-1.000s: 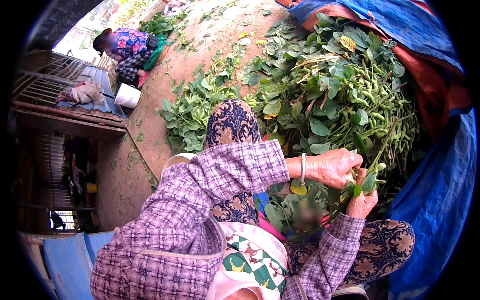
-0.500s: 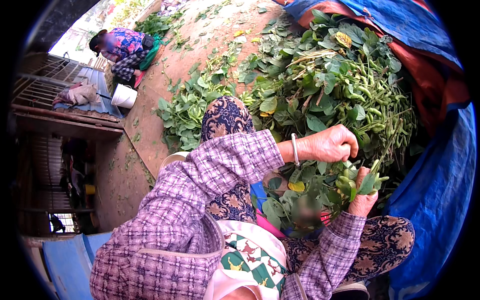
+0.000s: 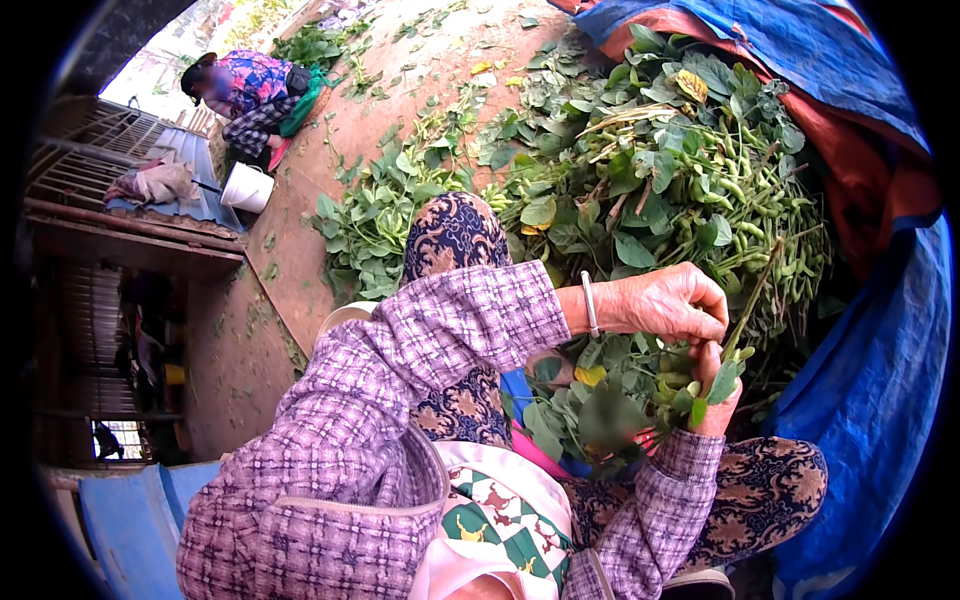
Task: The person sits cross-legged on the ground and shells green vegetables, likely edamame, by hand. They remove the pods from the stems and place the shelled vegetables into a white bowl positioned between their legs.
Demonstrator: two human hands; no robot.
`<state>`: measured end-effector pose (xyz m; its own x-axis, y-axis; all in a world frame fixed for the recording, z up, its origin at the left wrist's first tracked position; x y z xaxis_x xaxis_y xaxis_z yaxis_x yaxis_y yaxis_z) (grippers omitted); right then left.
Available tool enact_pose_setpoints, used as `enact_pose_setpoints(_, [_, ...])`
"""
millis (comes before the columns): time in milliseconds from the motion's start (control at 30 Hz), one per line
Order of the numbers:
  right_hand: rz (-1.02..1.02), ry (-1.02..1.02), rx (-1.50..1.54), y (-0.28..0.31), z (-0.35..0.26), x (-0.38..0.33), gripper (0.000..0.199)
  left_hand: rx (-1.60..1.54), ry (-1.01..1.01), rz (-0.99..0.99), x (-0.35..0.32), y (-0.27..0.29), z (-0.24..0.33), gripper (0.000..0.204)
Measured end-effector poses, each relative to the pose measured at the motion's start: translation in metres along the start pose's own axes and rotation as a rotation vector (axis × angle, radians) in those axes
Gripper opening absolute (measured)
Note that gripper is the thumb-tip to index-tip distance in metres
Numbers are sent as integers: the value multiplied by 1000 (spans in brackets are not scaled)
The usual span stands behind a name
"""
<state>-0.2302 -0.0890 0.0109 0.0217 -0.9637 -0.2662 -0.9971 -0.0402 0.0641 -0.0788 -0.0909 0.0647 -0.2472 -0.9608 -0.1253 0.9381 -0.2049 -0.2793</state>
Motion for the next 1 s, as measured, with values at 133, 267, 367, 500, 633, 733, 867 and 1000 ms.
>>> enact_pose_setpoints(133, [77,73,70,0,-10,-6,27,52,-107,-7,0,-1,8,14])
enact_pose_setpoints(267, [31,21,37,2,-13,-5,28,26,-30,-43,-4,-1,17,14])
enact_pose_setpoints(367, [18,-72,158,1,-8,-2,28,-143,118,-56,-5,0,11,14])
enact_pose_setpoints(500, [80,-68,298,-1,-2,0,24,-352,203,-44,-5,-1,-4,14])
enact_pose_setpoints(633, [79,-98,297,2,1,-2,24,-336,182,1,-8,-2,-3,14])
enact_pose_setpoints(733, [77,-95,328,4,3,0,24,-302,168,-17,-5,-2,-2,14])
enact_pose_setpoints(867, [96,-88,332,-1,1,-2,23,-243,135,19,-5,-1,-4,15])
enact_pose_setpoints(1000, [95,-58,328,6,15,7,23,-134,76,160,-4,-8,-7,14])
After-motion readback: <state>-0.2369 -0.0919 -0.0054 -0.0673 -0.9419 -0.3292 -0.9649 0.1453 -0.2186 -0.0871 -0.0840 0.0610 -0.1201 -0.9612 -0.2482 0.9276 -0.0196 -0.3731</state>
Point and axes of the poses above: each hand's wrist, its own x-axis towards the middle knuckle, its own y-axis out of the back of the hand, z = x × y, the point moved 4 cm from there along x, towards the middle knuckle, and after that the axes turned 9 degrees about z, right-handed, at the moved point
